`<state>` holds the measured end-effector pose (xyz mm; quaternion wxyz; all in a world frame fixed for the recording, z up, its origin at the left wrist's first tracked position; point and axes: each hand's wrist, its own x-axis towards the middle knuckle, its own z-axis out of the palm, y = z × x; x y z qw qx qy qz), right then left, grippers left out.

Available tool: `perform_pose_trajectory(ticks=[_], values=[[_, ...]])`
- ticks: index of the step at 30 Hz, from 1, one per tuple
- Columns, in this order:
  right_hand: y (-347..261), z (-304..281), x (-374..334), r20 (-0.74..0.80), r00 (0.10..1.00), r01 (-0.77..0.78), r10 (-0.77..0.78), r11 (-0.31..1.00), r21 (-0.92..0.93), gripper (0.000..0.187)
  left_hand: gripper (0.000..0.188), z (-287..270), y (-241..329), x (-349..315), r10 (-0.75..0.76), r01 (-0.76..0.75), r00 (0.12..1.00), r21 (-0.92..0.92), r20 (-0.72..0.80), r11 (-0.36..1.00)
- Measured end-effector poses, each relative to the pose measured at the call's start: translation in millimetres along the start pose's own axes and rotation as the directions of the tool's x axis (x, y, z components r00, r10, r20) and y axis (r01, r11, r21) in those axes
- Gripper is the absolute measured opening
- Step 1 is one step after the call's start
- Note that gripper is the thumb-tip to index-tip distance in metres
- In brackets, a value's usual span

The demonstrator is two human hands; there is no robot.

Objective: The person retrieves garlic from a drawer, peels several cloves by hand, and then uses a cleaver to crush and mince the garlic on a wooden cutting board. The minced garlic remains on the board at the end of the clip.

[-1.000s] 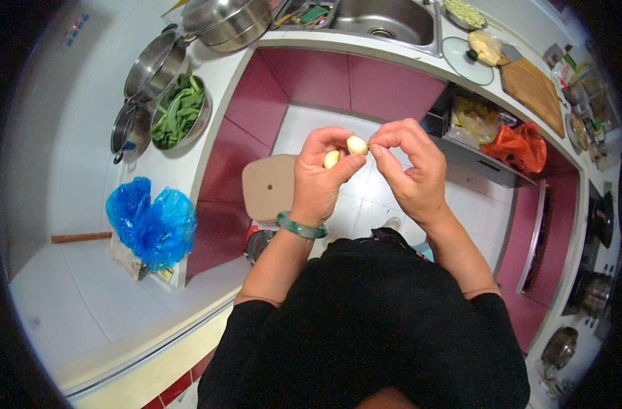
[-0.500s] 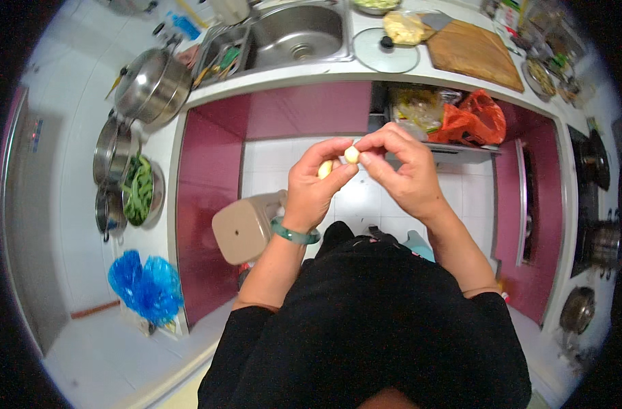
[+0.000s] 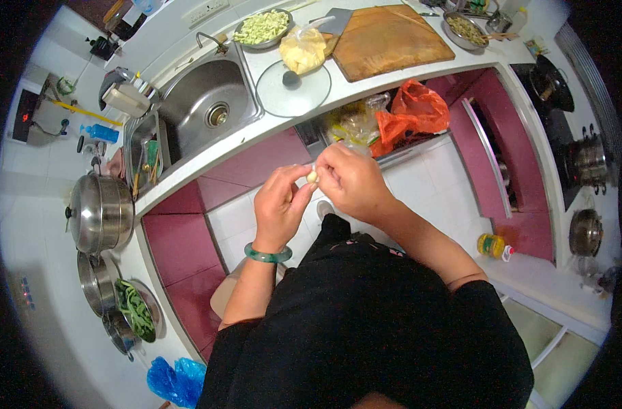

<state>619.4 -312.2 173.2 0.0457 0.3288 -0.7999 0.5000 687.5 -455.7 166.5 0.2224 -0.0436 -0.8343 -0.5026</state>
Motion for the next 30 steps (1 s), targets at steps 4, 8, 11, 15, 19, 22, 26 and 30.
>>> perform_pose_trajectory(ticks=[4,8,11,15,19,22,26,30], values=[[49,15,26,0.045,0.974,-0.221,0.221,0.896,0.385,0.009,0.028,-8,-26,40,-0.197,0.202,0.979,-0.23,0.042,0.952],[141,36,7,0.307,0.741,-0.63,0.597,0.462,0.624,0.011,0.032,-15,-44,76,-0.306,0.309,0.948,-0.515,0.092,0.8],[211,38,-34,0.356,0.486,-0.695,0.798,0.106,0.711,0.011,0.031,-21,-60,87,-0.352,0.334,0.934,-0.508,0.063,0.794],[289,30,-85,0.197,0.167,-0.584,0.966,-0.064,0.809,0.016,0.029,-28,-67,96,-0.434,0.389,0.9,-0.532,0.045,0.752],[390,14,-141,0.121,0.018,-0.524,0.992,-0.093,0.847,0.018,0.03,-21,-75,105,-0.5,0.438,0.866,-0.517,0.024,0.735],[417,6,-141,0.152,-0.051,-0.537,0.987,-0.155,0.829,0.016,0.03,-8,-74,112,-0.549,0.47,0.836,-0.501,-0.012,0.727],[438,-2,-120,0.266,-0.021,-0.505,0.964,-0.24,0.829,0.012,0.029,17,-72,127,-0.606,0.503,0.793,-0.5,-0.056,0.705],[469,-13,-115,0.424,0.027,-0.553,0.905,-0.34,0.76,0.011,0.029,48,-66,150,-0.619,0.508,0.783,-0.511,-0.063,0.694]])
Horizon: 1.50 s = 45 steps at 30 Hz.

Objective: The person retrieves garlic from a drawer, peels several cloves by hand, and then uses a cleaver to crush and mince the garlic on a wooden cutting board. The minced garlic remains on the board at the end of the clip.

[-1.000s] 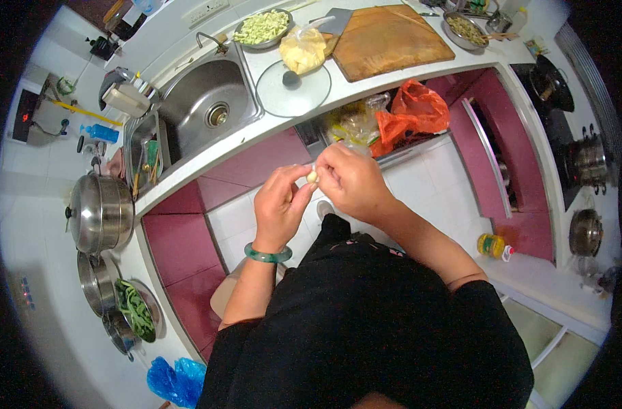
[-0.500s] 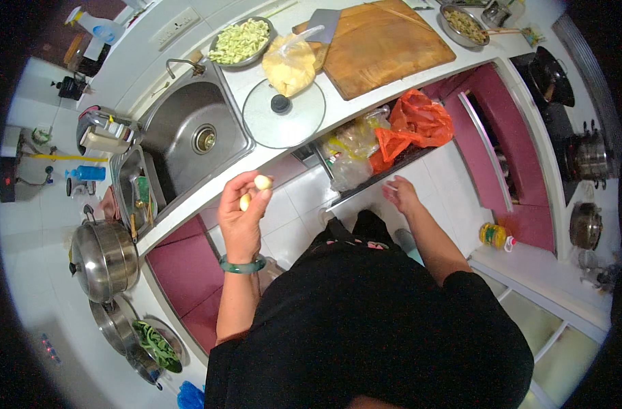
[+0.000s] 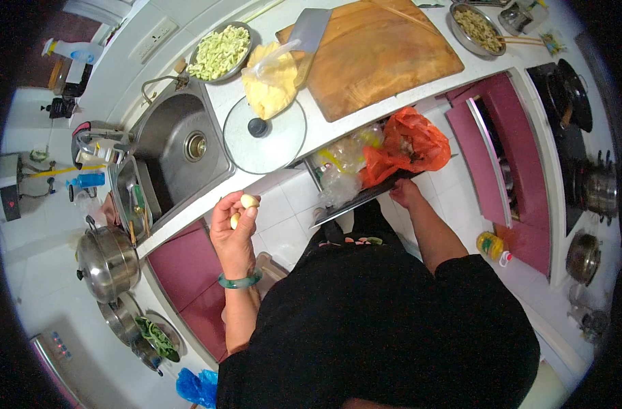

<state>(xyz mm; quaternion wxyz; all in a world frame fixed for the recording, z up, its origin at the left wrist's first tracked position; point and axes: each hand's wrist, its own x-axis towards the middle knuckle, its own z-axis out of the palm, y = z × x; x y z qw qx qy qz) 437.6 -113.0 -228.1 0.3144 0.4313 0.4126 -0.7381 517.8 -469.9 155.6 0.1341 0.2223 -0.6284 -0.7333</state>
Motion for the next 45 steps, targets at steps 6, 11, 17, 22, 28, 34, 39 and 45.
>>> perform_pose_trajectory(ticks=[6,11,17,22,28,34,39,45], values=[[-26,29,-19,0.144,0.981,-0.133,0.127,0.99,0.037,0.012,0.028,46,-2,23,0.005,-0.005,1.0,-0.019,-0.014,1.0],[-40,44,16,0.18,0.972,-0.154,0.154,0.988,-0.013,0.015,0.029,72,6,28,0.005,-0.005,1.0,-0.008,-0.028,1.0],[-75,105,17,0.284,0.95,-0.096,0.13,0.987,-0.129,0.029,0.029,82,7,31,0.002,-0.001,0.997,0.018,-0.074,1.0],[-111,159,-26,0.287,0.958,0.132,0.011,0.87,-0.474,0.032,0.028,100,2,35,-0.015,0.015,0.997,0.0,-0.08,1.0],[-135,137,-22,0.368,0.927,0.374,-0.07,0.215,-0.902,0.011,0.034,130,10,42,-0.048,0.046,0.998,-0.069,-0.033,0.997],[-180,141,-87,0.64,0.767,0.573,0.048,0.396,-0.717,0.009,0.04,146,10,54,-0.066,0.075,0.996,-0.16,0.064,0.984],[-219,209,-200,0.8,0.563,0.761,-0.209,0.509,-0.402,0.009,0.036,161,15,62,0.021,0.012,0.986,-0.191,0.168,0.982],[-226,267,-297,0.922,0.096,0.993,-0.375,0.096,-0.064,0.008,0.034,160,28,68,0.041,0.004,0.971,-0.189,0.233,0.982]])
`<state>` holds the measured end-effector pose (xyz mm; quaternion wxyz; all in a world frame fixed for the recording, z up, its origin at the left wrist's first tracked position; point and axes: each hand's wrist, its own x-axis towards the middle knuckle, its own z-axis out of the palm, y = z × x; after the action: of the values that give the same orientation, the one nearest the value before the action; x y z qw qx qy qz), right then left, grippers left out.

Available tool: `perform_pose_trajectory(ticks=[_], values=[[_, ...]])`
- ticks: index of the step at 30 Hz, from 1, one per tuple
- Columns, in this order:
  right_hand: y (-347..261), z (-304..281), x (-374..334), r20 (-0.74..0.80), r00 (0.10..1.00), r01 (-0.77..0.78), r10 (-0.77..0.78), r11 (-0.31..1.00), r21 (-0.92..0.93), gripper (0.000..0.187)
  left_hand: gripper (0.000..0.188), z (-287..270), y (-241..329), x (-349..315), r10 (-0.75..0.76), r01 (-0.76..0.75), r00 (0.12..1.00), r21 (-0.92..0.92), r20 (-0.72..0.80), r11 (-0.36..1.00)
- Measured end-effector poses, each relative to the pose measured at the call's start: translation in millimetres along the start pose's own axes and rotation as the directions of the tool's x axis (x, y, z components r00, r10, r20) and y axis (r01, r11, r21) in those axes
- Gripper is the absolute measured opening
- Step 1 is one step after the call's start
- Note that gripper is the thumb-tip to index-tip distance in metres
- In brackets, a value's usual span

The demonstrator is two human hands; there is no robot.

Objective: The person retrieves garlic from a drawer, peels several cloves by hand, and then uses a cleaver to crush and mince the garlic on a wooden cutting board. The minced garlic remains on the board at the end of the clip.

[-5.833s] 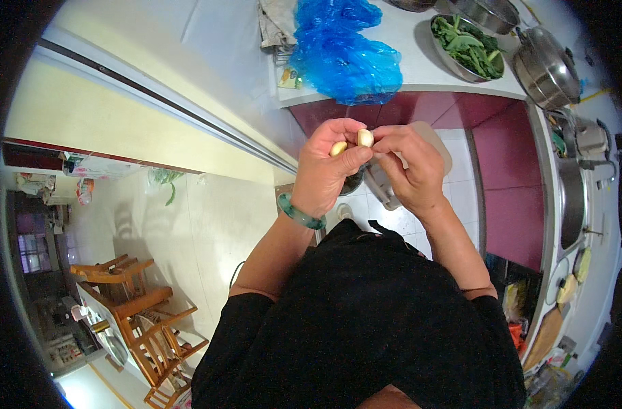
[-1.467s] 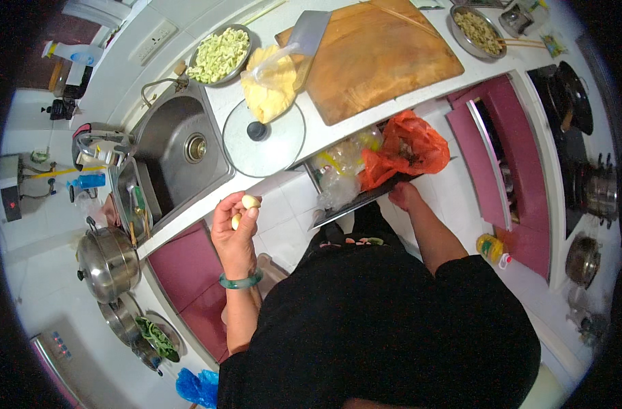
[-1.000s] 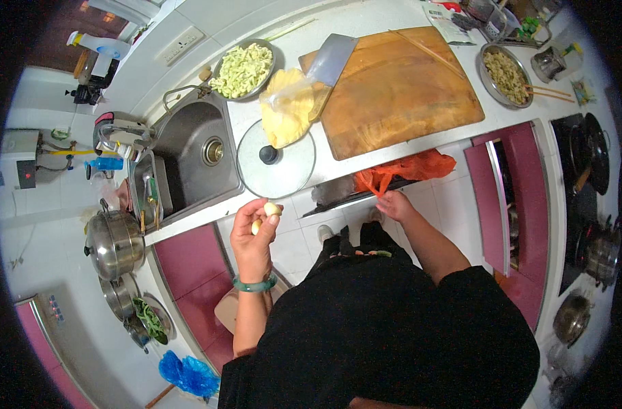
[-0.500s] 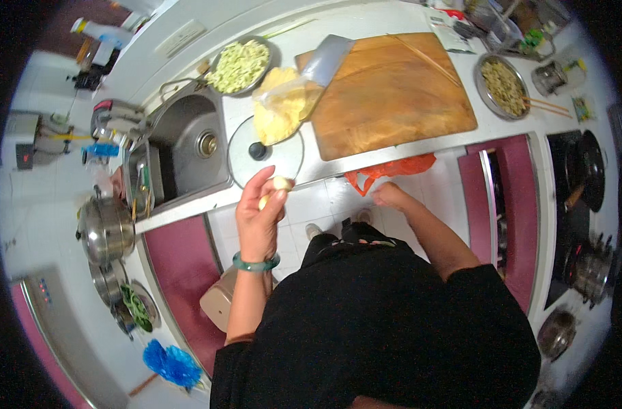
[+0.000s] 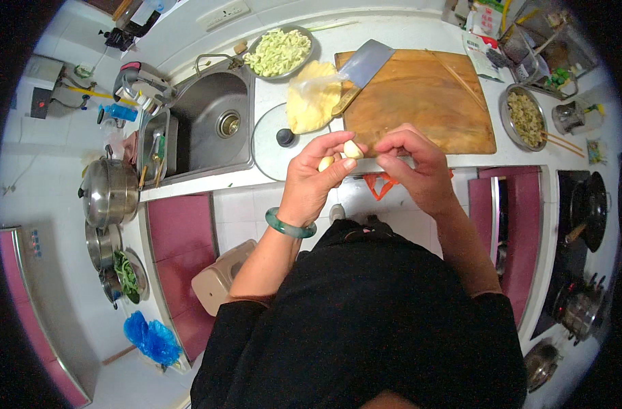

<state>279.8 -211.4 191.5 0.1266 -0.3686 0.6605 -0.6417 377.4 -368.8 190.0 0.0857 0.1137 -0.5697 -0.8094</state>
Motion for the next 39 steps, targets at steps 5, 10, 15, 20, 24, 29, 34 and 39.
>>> perform_pose_trajectory(ticks=[5,10,15,20,24,29,34,39], values=[[-3,14,14,0.016,1.0,0.012,-0.01,0.993,-0.121,0.007,0.034,-8,2,1,-0.011,0.011,1.0,-0.032,0.002,0.999],[-11,30,23,0.056,0.997,-0.038,0.045,0.992,-0.124,0.008,0.029,-24,5,2,0.023,-0.021,0.999,0.039,-0.044,0.999],[-24,46,34,0.105,0.994,-0.029,0.043,0.991,-0.133,0.01,0.028,-37,15,-1,0.127,-0.116,0.988,0.121,-0.09,0.986],[-29,66,41,0.145,0.988,-0.048,0.055,0.998,-0.047,0.011,0.029,-49,27,-13,0.243,-0.219,0.963,0.184,-0.119,0.958],[-30,81,41,0.174,0.975,-0.155,0.141,0.986,0.068,0.011,0.026,-54,43,-32,0.168,-0.15,0.972,0.116,-0.162,0.982],[-29,99,38,0.297,0.945,-0.198,0.139,0.964,0.176,0.014,0.027,-73,39,-49,0.173,-0.163,0.967,0.068,-0.188,0.984],[-24,95,34,0.31,0.94,-0.204,0.144,0.963,0.173,0.016,0.025,-71,52,-48,0.056,-0.037,0.991,0.146,-0.124,0.989],[-9,90,22,0.205,0.962,-0.233,0.179,0.931,0.282,0.017,0.02,-64,40,-34,0.137,-0.056,0.981,0.485,-0.134,0.873]])
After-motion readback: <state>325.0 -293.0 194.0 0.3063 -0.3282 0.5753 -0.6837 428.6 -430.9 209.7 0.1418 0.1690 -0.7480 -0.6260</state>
